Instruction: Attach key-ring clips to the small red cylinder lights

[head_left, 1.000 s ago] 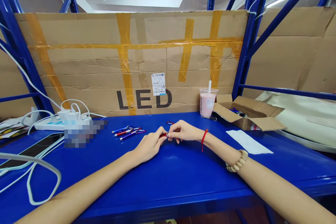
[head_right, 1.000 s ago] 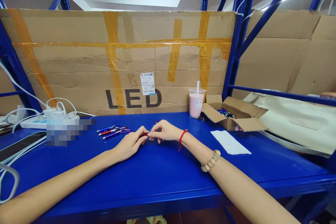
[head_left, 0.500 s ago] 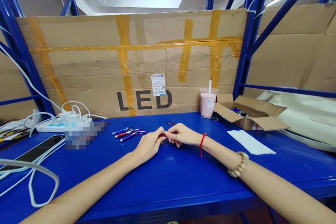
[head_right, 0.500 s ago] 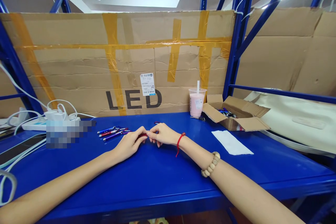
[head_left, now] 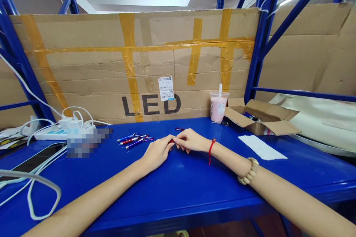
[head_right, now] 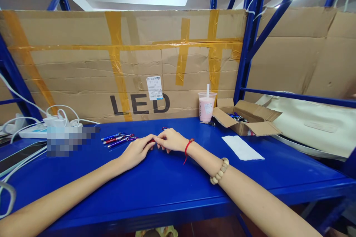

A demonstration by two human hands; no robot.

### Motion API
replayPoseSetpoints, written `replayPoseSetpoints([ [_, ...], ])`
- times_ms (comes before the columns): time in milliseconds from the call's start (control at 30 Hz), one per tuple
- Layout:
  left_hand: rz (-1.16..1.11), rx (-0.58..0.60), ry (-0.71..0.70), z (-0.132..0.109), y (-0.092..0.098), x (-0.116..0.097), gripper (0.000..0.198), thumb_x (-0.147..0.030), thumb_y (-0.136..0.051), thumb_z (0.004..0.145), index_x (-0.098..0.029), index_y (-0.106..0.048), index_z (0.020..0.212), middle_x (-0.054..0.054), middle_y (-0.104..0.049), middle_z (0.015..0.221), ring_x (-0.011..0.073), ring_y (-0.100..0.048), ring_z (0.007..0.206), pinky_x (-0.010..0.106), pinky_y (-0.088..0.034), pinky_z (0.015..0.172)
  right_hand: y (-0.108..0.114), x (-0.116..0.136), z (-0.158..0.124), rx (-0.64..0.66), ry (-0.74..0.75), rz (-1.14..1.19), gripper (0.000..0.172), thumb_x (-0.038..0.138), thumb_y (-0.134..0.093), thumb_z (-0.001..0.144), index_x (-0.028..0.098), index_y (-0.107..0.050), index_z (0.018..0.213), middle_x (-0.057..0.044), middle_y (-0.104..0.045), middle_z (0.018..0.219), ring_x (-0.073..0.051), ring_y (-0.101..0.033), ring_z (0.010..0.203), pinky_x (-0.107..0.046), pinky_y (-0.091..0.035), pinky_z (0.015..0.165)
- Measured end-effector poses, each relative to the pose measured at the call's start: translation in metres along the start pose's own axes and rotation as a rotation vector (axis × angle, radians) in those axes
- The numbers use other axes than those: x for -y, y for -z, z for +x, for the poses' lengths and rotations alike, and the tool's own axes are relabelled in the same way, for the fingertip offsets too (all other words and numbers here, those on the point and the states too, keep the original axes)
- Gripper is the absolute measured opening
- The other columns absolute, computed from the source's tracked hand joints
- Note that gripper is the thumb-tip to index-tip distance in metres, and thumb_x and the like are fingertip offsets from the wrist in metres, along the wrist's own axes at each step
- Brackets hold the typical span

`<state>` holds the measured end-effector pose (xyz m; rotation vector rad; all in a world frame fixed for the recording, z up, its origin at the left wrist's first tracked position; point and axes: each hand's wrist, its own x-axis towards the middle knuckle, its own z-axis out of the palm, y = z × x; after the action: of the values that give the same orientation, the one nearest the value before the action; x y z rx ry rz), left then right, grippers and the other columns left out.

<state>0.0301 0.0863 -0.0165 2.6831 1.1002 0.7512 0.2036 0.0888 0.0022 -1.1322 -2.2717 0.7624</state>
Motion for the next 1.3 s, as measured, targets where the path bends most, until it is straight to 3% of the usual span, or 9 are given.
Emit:
replayPoseSetpoints([
  [600,0.101,0.032,0.095,0.003,-0.004,0.000,0.019,-0.020,-0.032,0.092,-0.019,-0.050,0.097,-0.002,-0.051,0.094,0.0114,-0.050,0.081,0.017,-0.035,0.064,0.003,0.003,-0.004,-0.045,0.046,-0.325,0.036,0.038,-0.035,0.084,0.014,-0.058,0.069,0.001,-0.056,0.057,-0.004,-0.049,0.043,-0.016,-0.033,0.052],
  [900,0.140,-0.007,0.186,0.003,-0.001,-0.004,0.014,-0.021,-0.031,0.093,-0.018,-0.045,0.097,-0.002,-0.052,0.089,0.0129,-0.050,0.078,0.018,-0.031,0.058,0.003,0.002,0.000,-0.156,0.106,-0.455,0.036,0.046,-0.037,0.084,0.017,-0.055,0.070,0.003,-0.058,0.063,-0.007,-0.048,0.057,-0.018,-0.023,0.052],
  [1067,0.145,-0.016,0.203,0.003,0.001,-0.006,0.017,-0.024,-0.030,0.093,-0.017,-0.045,0.099,0.001,-0.052,0.089,0.0140,-0.050,0.080,0.017,-0.030,0.056,0.007,-0.001,0.001,-0.286,0.146,-0.435,0.034,0.053,-0.045,0.076,0.022,-0.058,0.082,0.003,-0.060,0.076,-0.007,-0.049,0.064,-0.019,-0.023,0.053],
  [1300,0.146,-0.020,0.189,0.003,-0.002,-0.002,0.018,-0.023,-0.029,0.094,-0.019,-0.044,0.103,0.000,-0.052,0.090,0.0134,-0.050,0.079,0.016,-0.030,0.056,0.010,-0.002,0.000,-0.321,0.200,-0.409,0.023,0.042,-0.052,0.076,0.023,-0.058,0.087,0.003,-0.058,0.078,-0.007,-0.049,0.067,-0.018,-0.024,0.054],
])
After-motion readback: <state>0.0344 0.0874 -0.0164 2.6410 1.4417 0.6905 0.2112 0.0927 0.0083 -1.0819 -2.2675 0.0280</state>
